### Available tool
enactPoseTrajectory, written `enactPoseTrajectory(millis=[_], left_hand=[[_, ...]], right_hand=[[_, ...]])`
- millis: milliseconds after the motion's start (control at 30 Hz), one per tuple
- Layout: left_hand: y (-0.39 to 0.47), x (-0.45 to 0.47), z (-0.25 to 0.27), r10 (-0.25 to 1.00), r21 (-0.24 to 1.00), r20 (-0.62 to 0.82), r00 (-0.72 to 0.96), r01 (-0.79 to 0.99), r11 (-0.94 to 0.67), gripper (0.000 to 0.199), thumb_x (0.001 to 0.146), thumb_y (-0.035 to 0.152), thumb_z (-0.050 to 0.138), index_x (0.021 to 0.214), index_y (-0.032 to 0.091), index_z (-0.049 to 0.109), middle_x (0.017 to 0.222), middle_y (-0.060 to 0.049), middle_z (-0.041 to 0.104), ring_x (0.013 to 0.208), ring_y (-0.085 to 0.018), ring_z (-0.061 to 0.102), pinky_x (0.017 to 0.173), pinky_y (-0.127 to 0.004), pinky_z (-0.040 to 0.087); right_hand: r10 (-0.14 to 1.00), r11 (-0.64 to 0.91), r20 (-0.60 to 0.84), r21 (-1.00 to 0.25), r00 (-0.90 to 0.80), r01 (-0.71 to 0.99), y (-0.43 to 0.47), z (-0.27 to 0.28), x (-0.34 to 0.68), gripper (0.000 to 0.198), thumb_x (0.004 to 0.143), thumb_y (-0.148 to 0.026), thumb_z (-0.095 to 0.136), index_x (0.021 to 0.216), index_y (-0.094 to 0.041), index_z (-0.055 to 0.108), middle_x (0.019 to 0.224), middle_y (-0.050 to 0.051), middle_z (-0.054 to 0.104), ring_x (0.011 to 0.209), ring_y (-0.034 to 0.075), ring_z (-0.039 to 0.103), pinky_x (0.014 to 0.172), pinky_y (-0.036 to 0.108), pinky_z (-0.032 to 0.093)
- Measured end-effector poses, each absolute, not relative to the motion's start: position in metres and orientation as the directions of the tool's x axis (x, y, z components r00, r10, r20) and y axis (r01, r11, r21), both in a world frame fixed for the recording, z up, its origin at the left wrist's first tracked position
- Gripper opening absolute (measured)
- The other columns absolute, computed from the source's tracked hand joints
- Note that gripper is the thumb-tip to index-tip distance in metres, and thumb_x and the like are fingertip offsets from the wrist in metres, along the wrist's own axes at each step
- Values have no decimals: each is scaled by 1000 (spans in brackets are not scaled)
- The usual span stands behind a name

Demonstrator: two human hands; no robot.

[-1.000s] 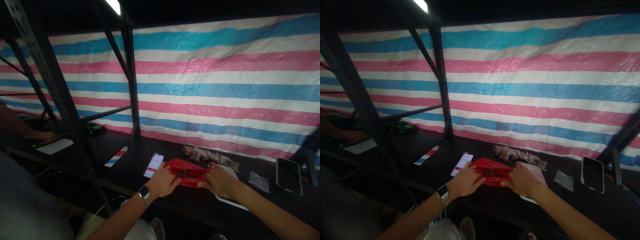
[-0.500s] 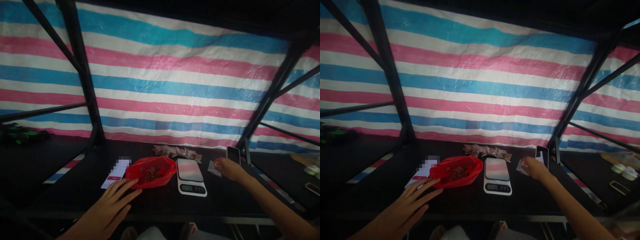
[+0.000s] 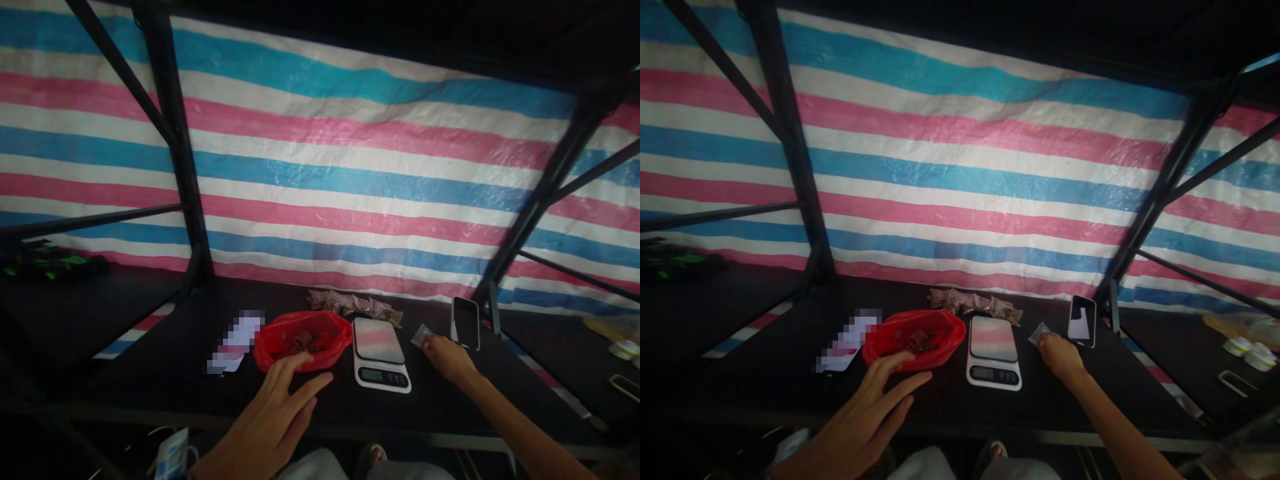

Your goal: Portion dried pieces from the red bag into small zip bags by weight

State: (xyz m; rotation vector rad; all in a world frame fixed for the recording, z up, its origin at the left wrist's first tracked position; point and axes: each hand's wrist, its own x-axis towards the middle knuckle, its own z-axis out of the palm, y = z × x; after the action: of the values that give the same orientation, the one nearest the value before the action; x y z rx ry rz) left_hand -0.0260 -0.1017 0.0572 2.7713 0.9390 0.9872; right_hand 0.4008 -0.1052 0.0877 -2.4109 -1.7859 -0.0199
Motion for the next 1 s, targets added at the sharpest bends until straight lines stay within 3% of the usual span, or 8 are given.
enactPoseTrajectory(millis=[133,167,233,300,367,667,767,1000], left_hand=[[-112,-3,53,629,380,561,538,508,-773,47,106,22,51,149,38,59,146,-10,63,136,-28,63,112,-48,58],[-114,6,51,671,435,555,492,516,-738,47,106,25,53,152,37,56,146,-11,63,135,-28,64,111,-48,58],[-116,28,46,698,498,576,425,495,-712,64,103,33,62,163,32,39,156,-15,57,142,-32,59,114,-52,56],[-116,48,45,687,505,615,388,475,-720,88,99,38,70,170,30,20,169,-17,43,155,-36,45,122,-58,48],[-114,57,47,648,474,676,352,467,-747,88,101,35,68,170,31,15,169,-16,44,156,-35,43,124,-58,44],[-117,-7,64,471,259,749,467,448,-856,44,106,28,60,149,24,50,133,-12,77,127,-26,71,111,-45,56],[-122,-22,59,524,347,725,447,420,-839,43,104,35,64,145,25,56,134,-11,77,127,-24,71,112,-40,56],[-138,-36,46,760,756,558,332,174,-631,48,94,54,75,135,30,70,134,-10,76,127,-26,71,109,-36,59]], right_hand=[[897,-334,230,-206,378,920,-118,96,369,32,101,-37,47,96,-25,76,94,13,83,84,32,80,64,35,52],[807,-332,392,-319,442,888,-125,97,351,34,100,-44,49,91,-24,75,88,13,81,77,31,77,61,34,51],[728,-109,577,-436,371,893,-140,101,307,30,94,-51,57,82,-26,69,73,8,74,63,25,69,59,33,50],[780,164,603,-452,165,877,-153,105,258,24,93,-45,60,78,-27,67,72,4,72,62,21,66,63,32,51],[832,295,554,-506,43,810,-159,109,220,17,92,-35,61,77,-27,66,70,1,70,61,19,64,61,29,50],[914,313,405,-733,18,604,-150,106,175,18,84,-33,62,68,-26,57,57,-3,62,49,15,55,48,24,44],[937,294,349,-784,-5,547,-150,96,166,20,85,-37,62,69,-26,55,59,-2,62,51,16,56,50,24,44],[953,302,269,-831,-138,467,-167,95,153,19,99,-42,56,87,-27,61,74,-1,66,65,18,65,60,26,55]])
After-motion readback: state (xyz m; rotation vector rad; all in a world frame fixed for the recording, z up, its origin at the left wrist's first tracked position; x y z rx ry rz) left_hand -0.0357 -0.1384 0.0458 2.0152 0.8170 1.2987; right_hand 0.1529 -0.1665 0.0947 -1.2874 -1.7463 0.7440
